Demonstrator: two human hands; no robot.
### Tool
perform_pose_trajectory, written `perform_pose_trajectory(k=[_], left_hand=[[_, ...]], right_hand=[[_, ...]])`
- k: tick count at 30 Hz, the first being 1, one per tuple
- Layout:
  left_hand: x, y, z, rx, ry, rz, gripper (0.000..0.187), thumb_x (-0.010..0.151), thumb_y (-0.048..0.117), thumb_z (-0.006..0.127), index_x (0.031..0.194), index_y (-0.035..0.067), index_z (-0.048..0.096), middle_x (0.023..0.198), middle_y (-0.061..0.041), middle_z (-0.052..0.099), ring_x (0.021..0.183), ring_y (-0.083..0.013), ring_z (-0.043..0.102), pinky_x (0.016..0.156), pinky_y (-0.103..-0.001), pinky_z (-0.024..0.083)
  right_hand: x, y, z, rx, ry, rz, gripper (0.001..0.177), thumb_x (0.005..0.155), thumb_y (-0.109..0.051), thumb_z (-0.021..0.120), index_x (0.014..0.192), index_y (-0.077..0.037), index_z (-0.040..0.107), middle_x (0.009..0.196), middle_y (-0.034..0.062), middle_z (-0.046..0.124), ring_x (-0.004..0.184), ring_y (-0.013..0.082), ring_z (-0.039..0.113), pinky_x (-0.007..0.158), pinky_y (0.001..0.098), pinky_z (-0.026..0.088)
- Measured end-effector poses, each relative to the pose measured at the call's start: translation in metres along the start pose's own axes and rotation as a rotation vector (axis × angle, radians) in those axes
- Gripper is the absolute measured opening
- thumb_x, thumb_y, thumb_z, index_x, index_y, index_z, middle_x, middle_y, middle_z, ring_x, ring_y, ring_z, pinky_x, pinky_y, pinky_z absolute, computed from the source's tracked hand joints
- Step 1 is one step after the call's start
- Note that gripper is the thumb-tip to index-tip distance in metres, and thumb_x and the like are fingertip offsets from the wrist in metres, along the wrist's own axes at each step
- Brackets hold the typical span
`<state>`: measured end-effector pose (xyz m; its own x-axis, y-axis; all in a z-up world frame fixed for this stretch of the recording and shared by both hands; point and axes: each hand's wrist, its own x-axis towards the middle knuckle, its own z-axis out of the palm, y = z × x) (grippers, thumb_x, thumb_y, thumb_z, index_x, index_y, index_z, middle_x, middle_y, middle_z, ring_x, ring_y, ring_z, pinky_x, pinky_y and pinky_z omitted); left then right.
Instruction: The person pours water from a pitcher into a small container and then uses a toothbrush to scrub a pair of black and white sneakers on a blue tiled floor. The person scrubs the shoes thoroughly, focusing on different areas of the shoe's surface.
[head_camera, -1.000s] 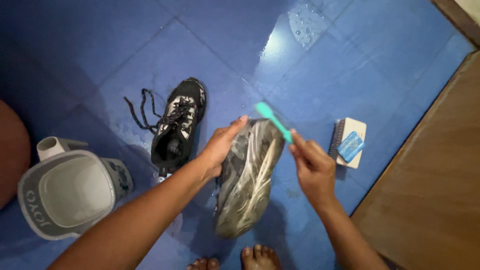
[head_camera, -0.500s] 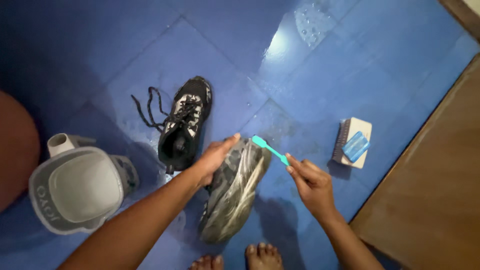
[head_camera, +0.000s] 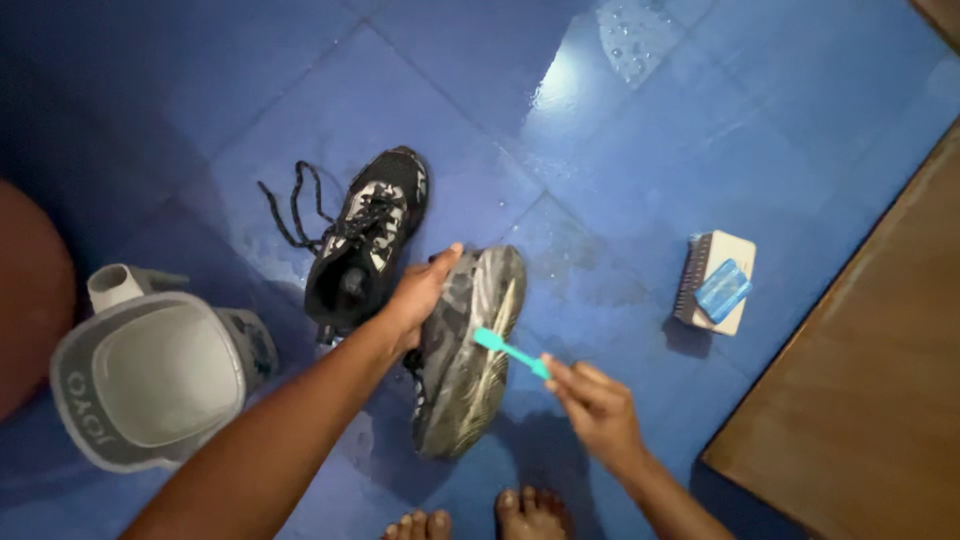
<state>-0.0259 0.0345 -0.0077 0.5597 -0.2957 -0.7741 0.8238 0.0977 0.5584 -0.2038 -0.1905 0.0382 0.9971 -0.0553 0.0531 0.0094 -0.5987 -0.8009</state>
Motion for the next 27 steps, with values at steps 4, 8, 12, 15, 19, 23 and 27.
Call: perform_pose_trajectory(k=[4,8,12,15,19,23,27], left_hand=[[0.007,-0.003,0.008,0.002,0.039,-0.036,0.046,0.092,0.048,0.066,0.099,0.003,0.073,0.089,-0.010,0.074,0.072,-0.0217,0.070,0.068,-0.040,0.059],[0.007,-0.003,0.005,0.067,0.067,0.009,0.049,0.091,0.049,0.066,0.094,0.000,0.073,0.087,-0.011,0.075,0.074,-0.0210,0.071,0.069,-0.039,0.057],[0.013,-0.013,0.009,0.279,0.161,0.116,0.055,0.094,0.051,0.067,0.093,-0.004,0.071,0.085,-0.010,0.071,0.075,-0.0182,0.066,0.067,-0.038,0.053],[0.017,-0.011,0.018,0.251,0.142,0.054,0.051,0.091,0.050,0.063,0.090,-0.001,0.072,0.081,-0.009,0.071,0.071,-0.0212,0.068,0.065,-0.038,0.054],[0.019,-0.011,0.018,0.404,0.230,0.204,0.060,0.091,0.054,0.065,0.087,-0.005,0.072,0.081,-0.014,0.071,0.074,-0.0256,0.067,0.069,-0.043,0.052],[0.024,-0.018,0.019,0.638,0.326,0.253,0.066,0.088,0.061,0.060,0.090,-0.004,0.074,0.085,-0.024,0.075,0.085,-0.0369,0.074,0.078,-0.045,0.054],[0.024,-0.021,0.025,0.777,0.394,0.279,0.072,0.087,0.066,0.057,0.091,-0.004,0.075,0.092,-0.029,0.073,0.095,-0.0450,0.071,0.085,-0.049,0.054]], right_hand=[[0.025,0.003,-0.007,-0.173,0.108,0.108,0.039,0.092,-0.010,0.075,0.130,-0.017,0.072,0.069,0.0106,0.050,0.057,0.0179,0.045,0.054,0.0347,0.041],[0.027,-0.012,-0.025,-0.090,-0.066,0.064,0.039,0.092,-0.014,0.074,0.131,-0.019,0.071,0.074,0.0107,0.062,0.062,0.0200,0.057,0.056,0.0373,0.045],[0.036,-0.017,-0.050,-0.281,-0.205,-0.012,0.038,0.091,-0.022,0.075,0.128,-0.024,0.072,0.078,0.0131,0.066,0.067,0.0246,0.061,0.060,0.0396,0.048],[0.040,-0.023,-0.046,-0.577,-0.099,0.099,0.037,0.091,-0.028,0.076,0.128,-0.026,0.072,0.076,0.0140,0.063,0.064,0.0304,0.059,0.059,0.0420,0.046],[0.012,-0.028,-0.052,-0.127,-0.331,0.212,0.043,0.087,-0.027,0.075,0.130,-0.026,0.072,0.067,0.0137,0.057,0.059,0.0312,0.057,0.062,0.0381,0.054],[0.014,-0.008,-0.045,-0.328,-0.178,0.237,0.040,0.088,-0.027,0.075,0.128,-0.027,0.072,0.071,0.0150,0.058,0.058,0.0296,0.053,0.058,0.0408,0.048],[0.023,0.013,-0.021,-0.420,-0.021,0.086,0.041,0.093,-0.020,0.072,0.133,-0.025,0.069,0.077,0.0141,0.059,0.064,0.0254,0.052,0.060,0.0380,0.044]])
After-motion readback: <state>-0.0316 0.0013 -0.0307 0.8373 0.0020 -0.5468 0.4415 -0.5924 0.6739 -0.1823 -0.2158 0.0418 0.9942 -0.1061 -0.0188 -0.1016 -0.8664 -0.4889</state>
